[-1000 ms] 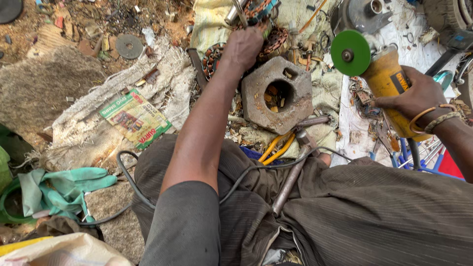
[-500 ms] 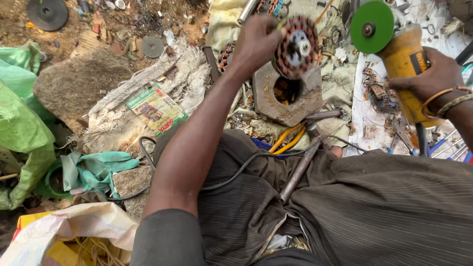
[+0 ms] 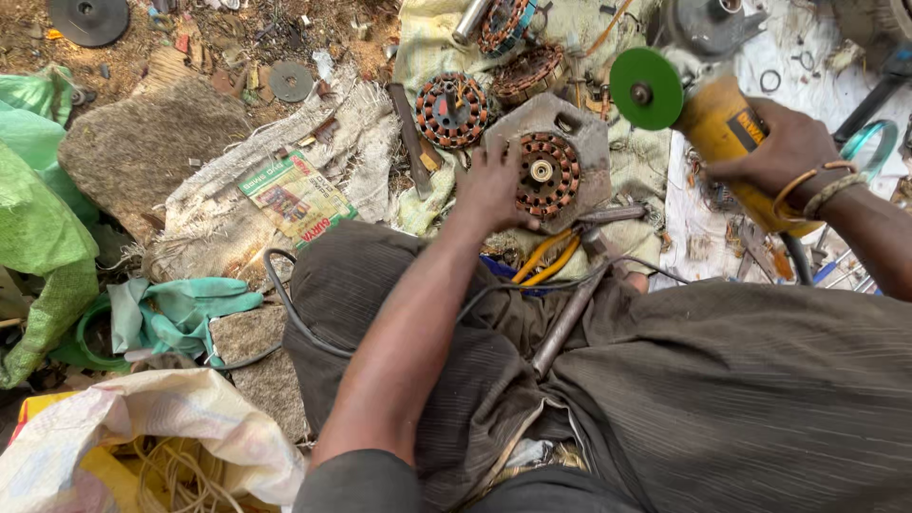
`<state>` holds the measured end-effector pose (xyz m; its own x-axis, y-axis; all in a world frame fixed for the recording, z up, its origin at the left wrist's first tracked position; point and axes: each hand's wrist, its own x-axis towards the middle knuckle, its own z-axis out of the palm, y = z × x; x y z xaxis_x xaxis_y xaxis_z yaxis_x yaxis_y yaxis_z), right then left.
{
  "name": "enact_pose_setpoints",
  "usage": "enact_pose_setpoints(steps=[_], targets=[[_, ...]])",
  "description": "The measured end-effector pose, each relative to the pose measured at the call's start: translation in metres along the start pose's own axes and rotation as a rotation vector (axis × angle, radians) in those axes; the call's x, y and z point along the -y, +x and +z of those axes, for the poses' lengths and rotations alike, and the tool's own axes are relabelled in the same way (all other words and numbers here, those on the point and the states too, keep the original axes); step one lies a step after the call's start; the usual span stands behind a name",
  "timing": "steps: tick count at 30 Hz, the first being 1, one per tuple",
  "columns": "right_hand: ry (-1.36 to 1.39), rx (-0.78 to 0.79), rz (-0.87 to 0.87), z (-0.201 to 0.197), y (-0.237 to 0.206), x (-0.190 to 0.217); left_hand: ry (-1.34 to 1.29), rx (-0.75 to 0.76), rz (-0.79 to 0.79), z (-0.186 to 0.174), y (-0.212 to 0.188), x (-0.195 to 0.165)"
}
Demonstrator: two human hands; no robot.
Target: The person sits on the ground and uses a handheld angle grinder to grind the surface of a circular metal component. They hold the part steady with one hand while operating the grinder with the other, producing sparks. The person briefly sets the grinder down, picks up the part, and then resumes grinding.
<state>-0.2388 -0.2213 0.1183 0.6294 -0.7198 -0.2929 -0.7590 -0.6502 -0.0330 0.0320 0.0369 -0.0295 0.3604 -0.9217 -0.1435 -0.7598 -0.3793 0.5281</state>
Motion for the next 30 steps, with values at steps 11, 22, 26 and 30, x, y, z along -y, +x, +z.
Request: enact_pose_setpoints(steps=[11,22,26,30], targets=[[-0.256,0.079,-0.155,-0.004,-0.005,-0.009,0.028,0.023,0.084,0.009,0.006,-0.01],[-0.173,0.203,0.02,-0.006,-0.028,0.009,0.062,0.064,0.035,0.018,0.004,-0.022],[-0.163,0.231,-0.004,0.001,-0.028,0.01,-0.04,0.142,-0.019,0.026,0.007,-0.013],[-0.282,0.252,-0.056,0.002,-0.024,0.014,-0.042,0.155,-0.018,0.029,0.008,-0.002]])
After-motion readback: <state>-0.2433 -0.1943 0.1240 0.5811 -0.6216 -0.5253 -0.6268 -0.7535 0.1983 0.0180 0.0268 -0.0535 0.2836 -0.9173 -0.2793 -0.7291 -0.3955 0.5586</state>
